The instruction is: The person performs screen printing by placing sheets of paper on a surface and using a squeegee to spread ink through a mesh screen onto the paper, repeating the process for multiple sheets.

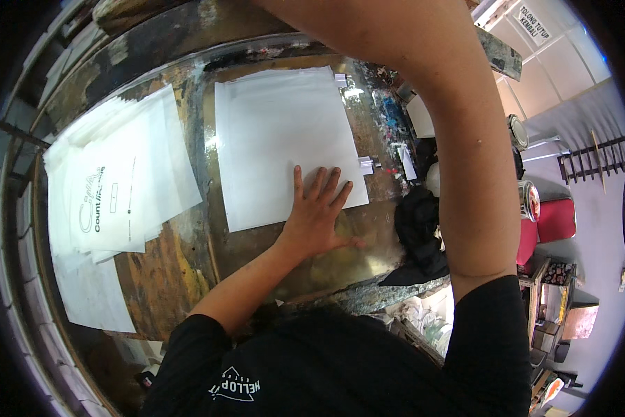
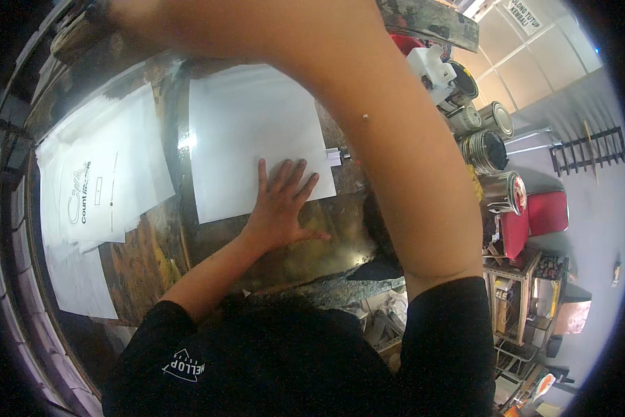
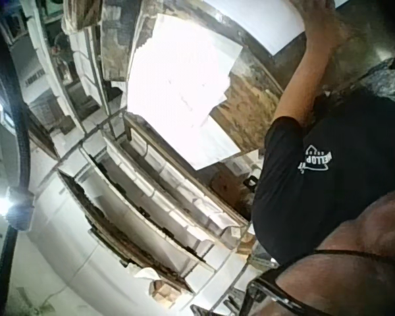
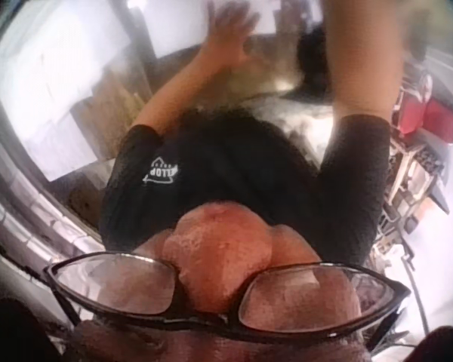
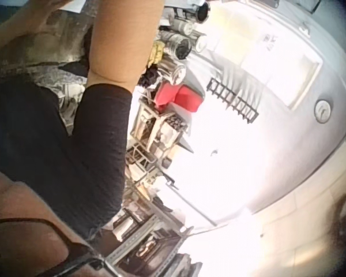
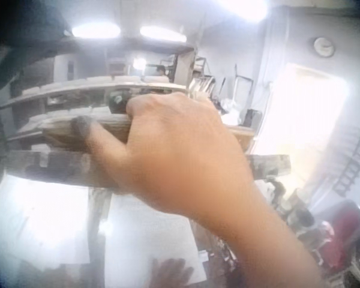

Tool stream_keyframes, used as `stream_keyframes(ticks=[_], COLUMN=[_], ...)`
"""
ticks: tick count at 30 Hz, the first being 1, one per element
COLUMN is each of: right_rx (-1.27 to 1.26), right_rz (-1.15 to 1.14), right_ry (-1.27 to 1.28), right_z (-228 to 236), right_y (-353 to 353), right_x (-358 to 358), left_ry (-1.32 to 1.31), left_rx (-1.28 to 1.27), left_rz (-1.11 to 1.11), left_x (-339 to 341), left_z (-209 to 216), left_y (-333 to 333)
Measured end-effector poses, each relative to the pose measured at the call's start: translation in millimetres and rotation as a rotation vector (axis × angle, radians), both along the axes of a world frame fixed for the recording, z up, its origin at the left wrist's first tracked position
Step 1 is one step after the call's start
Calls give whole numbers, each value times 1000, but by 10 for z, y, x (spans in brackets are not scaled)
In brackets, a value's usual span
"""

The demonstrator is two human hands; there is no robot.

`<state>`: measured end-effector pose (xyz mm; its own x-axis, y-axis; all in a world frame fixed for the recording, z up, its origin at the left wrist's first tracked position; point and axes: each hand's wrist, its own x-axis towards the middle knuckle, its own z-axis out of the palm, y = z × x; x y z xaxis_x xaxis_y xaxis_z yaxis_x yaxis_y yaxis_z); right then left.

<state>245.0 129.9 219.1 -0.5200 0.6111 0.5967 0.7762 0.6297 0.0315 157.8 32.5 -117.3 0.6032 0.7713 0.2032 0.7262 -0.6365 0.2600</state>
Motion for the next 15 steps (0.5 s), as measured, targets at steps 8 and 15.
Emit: stream_keyframes(ticks=[8,15], right_rx=[-155,-91], right_rz=[-147,-121], right_ry=[33,-199], right_z=[21,-961], right_y=[-181,-512], right_x=[-108,94], left_ry=[-299,-1438], left_rx=[15,-381], left_rz=[-50,263], left_x=[-220,-1897], left_z=[75,1110], left_y=[82,-168])
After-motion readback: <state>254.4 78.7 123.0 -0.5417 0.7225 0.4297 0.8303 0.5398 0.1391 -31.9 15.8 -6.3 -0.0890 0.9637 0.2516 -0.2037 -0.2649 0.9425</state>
